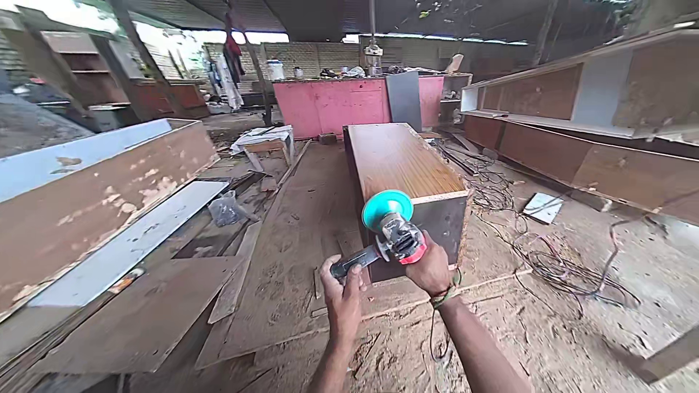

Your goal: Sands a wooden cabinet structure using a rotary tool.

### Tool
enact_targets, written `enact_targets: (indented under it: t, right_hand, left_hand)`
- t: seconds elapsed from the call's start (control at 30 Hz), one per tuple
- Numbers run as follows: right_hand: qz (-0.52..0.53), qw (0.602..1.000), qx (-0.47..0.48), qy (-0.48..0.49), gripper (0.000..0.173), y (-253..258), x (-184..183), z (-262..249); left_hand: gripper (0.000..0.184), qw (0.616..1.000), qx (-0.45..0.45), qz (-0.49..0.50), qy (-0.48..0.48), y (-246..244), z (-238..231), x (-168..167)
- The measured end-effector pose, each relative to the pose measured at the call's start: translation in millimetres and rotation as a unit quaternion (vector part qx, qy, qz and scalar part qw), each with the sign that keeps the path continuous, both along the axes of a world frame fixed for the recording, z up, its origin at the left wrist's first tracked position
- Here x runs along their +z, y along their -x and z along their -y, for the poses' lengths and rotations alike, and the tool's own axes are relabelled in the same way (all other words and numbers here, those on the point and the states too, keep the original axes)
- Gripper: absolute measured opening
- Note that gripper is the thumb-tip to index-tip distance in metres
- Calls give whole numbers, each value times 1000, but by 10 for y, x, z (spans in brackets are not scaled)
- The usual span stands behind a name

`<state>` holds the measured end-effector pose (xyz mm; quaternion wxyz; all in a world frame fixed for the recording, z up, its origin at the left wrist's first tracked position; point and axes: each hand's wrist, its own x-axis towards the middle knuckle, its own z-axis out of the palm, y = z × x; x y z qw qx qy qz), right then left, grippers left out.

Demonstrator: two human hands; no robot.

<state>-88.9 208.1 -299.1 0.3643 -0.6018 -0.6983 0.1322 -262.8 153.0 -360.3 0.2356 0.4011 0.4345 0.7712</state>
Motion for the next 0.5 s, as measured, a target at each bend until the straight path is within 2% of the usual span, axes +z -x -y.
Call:
enact_targets:
  t: [0.17, 0.27, 0.43, 0.5]
  right_hand:
    - [64, 997, 33, -10, 65, 39, 119, 9]
    - [96, 995, 38, 1, 57, 81, 334, 42]
    - [39, 999, 15, -23, 57, -131, 277, -80]
    - [47, 999, 18, -15, 58, -292, 258, -135]
  left_hand:
    - [49, 999, 6, 52, -14, -28, 23, -159]
    - [44, 998, -5, 58, -28, 25, -2, -87]
    - [42, 999, -30, 26, 8, -88, -40, 146]
    - [38, 997, -58, 35, 33, -198, -52, 132]
